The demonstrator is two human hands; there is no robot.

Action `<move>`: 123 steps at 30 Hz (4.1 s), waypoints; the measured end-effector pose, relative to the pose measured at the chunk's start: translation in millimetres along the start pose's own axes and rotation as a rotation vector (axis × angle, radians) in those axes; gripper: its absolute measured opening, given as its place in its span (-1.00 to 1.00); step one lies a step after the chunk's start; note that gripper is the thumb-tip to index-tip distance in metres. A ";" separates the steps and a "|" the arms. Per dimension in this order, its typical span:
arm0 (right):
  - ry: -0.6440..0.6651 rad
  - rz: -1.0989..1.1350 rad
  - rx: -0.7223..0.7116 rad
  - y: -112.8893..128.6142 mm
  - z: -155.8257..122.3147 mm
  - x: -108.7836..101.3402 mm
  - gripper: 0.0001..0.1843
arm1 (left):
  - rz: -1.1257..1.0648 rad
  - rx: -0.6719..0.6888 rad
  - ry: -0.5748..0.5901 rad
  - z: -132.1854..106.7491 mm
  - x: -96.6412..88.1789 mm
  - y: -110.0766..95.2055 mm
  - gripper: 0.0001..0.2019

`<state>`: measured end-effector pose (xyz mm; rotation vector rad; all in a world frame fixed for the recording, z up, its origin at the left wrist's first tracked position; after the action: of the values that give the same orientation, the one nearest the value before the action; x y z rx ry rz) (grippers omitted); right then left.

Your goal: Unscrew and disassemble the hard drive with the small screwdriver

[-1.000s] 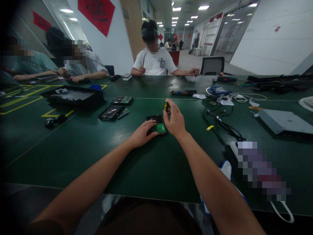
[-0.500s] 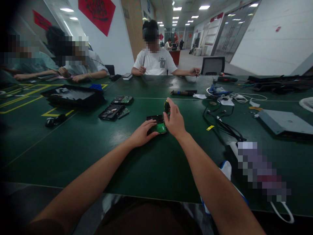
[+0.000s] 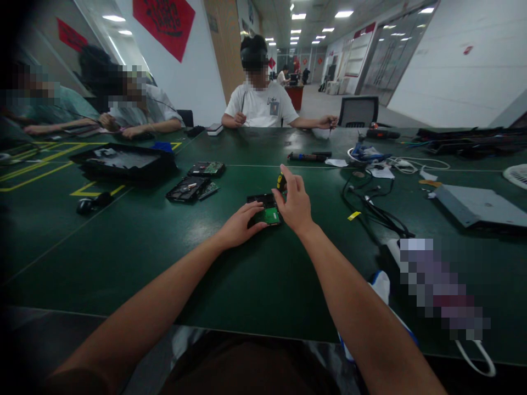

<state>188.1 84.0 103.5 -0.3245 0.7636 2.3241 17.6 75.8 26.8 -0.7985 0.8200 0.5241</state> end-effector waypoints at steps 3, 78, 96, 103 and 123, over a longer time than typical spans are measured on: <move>-0.013 0.001 0.000 2.1 -0.5 -1.5 -0.28 | -0.004 0.003 -0.002 -0.3 -0.1 0.0 -0.43; 0.046 0.822 0.612 -24.3 14.6 19.1 -0.55 | 0.004 -0.011 0.008 0.2 -3.0 -3.0 -0.43; 0.068 0.867 0.620 -22.0 11.8 19.6 -0.56 | 0.011 -0.006 0.008 0.0 -3.6 -3.1 -0.41; 0.111 0.868 0.604 -21.3 13.0 21.0 -0.53 | 0.003 -0.005 0.009 0.0 -3.2 -3.1 -0.41; 0.140 0.876 0.588 -16.6 9.4 21.1 -0.56 | -0.014 0.010 -0.009 -0.1 0.7 -0.2 -0.42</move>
<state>183.0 110.7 95.1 0.1594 1.8916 2.6797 18.1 75.6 26.3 -0.7917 0.8076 0.5108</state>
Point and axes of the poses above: each hand's wrist, its own z-axis towards the middle knuckle, its own x-axis out of the palm, y = z × x, the point moved 8 cm from there along z, towards the middle knuckle, and after that the axes turned 6 degrees about -y, right-handed, at the moved point
